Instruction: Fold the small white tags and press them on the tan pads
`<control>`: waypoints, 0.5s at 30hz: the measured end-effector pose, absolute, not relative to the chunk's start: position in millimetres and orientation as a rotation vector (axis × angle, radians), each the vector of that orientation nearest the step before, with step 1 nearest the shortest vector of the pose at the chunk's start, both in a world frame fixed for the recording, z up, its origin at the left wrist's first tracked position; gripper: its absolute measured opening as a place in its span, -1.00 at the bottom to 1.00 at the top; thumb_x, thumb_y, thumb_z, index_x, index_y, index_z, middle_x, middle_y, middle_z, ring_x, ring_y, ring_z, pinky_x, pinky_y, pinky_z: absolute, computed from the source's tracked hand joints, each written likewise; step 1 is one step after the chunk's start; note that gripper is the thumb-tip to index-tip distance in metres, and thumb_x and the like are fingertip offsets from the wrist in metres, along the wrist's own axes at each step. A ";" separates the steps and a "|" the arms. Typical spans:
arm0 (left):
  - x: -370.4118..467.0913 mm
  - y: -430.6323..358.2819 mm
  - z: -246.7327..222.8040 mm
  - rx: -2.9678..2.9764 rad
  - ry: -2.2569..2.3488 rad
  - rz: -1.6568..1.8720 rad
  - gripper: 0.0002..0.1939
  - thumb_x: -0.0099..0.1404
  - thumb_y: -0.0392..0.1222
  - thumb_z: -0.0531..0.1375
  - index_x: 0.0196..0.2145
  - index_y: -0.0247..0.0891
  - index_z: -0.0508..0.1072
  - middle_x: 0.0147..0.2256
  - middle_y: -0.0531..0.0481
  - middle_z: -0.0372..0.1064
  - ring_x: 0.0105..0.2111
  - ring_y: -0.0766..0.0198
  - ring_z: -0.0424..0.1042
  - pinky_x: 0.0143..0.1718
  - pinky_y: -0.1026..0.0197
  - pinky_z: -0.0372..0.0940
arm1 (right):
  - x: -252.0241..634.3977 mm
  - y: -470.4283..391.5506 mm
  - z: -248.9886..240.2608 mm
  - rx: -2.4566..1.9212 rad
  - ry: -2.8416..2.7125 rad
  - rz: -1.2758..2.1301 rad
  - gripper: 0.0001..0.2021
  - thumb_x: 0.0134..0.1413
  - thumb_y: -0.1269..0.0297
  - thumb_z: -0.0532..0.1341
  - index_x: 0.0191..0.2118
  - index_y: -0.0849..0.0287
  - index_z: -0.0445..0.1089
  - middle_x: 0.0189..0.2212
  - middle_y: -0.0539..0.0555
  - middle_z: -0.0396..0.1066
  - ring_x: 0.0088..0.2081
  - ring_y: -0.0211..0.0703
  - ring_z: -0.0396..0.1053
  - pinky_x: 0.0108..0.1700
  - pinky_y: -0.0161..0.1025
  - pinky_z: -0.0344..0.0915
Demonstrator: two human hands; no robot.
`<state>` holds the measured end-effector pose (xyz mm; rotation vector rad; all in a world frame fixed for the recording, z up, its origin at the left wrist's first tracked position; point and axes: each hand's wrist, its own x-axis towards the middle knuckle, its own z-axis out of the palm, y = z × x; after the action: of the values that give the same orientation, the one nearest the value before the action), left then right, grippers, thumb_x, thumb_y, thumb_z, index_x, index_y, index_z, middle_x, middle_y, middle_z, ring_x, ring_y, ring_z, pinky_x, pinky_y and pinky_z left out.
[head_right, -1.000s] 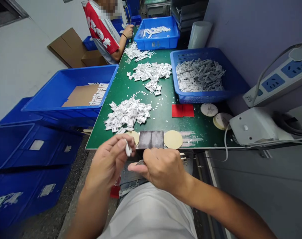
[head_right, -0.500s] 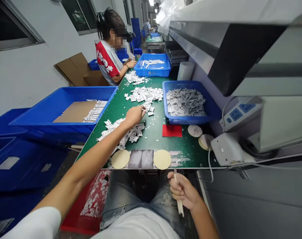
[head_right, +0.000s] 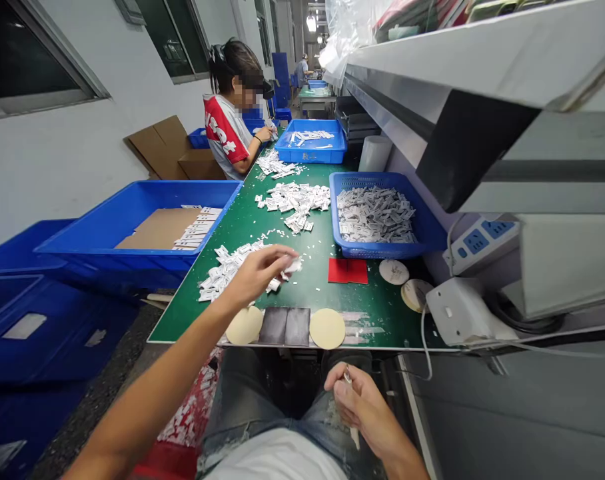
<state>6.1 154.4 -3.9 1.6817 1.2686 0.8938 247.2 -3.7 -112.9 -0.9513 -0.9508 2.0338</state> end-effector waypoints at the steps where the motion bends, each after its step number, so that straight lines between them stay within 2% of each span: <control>1: -2.6 130.9 -4.3 1.509 1.182 0.998 -0.67 0.36 0.00 0.12 -0.10 -0.25 0.52 -0.25 -0.13 0.49 -0.37 0.23 0.47 -0.39 0.24 0.34 | 241.6 -1.5 -109.4 -0.955 -0.990 2.010 -0.59 0.11 -0.14 0.24 -0.27 0.16 0.30 -0.66 -0.22 -0.13 -0.63 -0.43 -0.27 -0.58 -0.39 -0.26; 6: -34.2 40.7 -16.3 0.881 1.112 1.079 -0.73 0.28 -0.01 0.24 -0.18 -0.23 0.55 -0.49 0.01 0.38 -0.55 0.35 0.33 -0.53 0.33 0.22 | 214.2 8.5 -73.1 -1.105 -1.353 1.706 -0.62 0.26 -0.07 0.11 -0.10 0.17 0.36 -0.53 -0.12 0.03 -0.51 -0.32 -0.03 -0.47 -0.35 -0.02; 10: -41.6 14.6 -14.9 1.052 1.154 0.967 -0.78 0.30 -0.04 0.22 -0.26 -0.21 0.58 -0.42 -0.01 0.38 -0.49 0.33 0.31 -0.51 0.33 0.21 | 186.6 16.0 -41.1 -1.105 -1.579 1.521 -0.68 0.24 0.01 0.17 -0.14 0.18 0.37 -0.52 -0.11 0.11 -0.48 -0.33 0.04 -0.43 -0.35 0.03; 12: -41.5 10.6 -10.0 1.189 1.169 0.907 -0.79 0.32 -0.07 0.20 -0.27 -0.20 0.60 -0.37 -0.04 0.40 -0.42 0.30 0.34 -0.43 0.32 0.24 | 171.3 18.6 -32.7 -1.065 -1.663 1.509 -0.72 0.24 0.05 0.18 -0.19 0.20 0.38 -0.55 -0.12 0.14 -0.50 -0.34 0.06 -0.45 -0.36 0.02; 15: -37.4 8.2 -7.7 1.192 1.186 0.977 -0.86 0.25 -0.14 0.28 -0.23 -0.18 0.57 -0.29 -0.04 0.45 -0.28 0.24 0.40 -0.26 0.30 0.28 | 152.1 19.4 -28.2 -1.030 -1.776 1.445 -0.77 0.27 0.14 0.15 -0.28 0.21 0.37 -0.55 -0.12 0.17 -0.52 -0.36 0.07 -0.47 -0.37 0.01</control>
<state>-37.4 8.2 -7.7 1.1923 1.1856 0.9767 152.1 19.4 -28.2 -1.0299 -1.7760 1.4452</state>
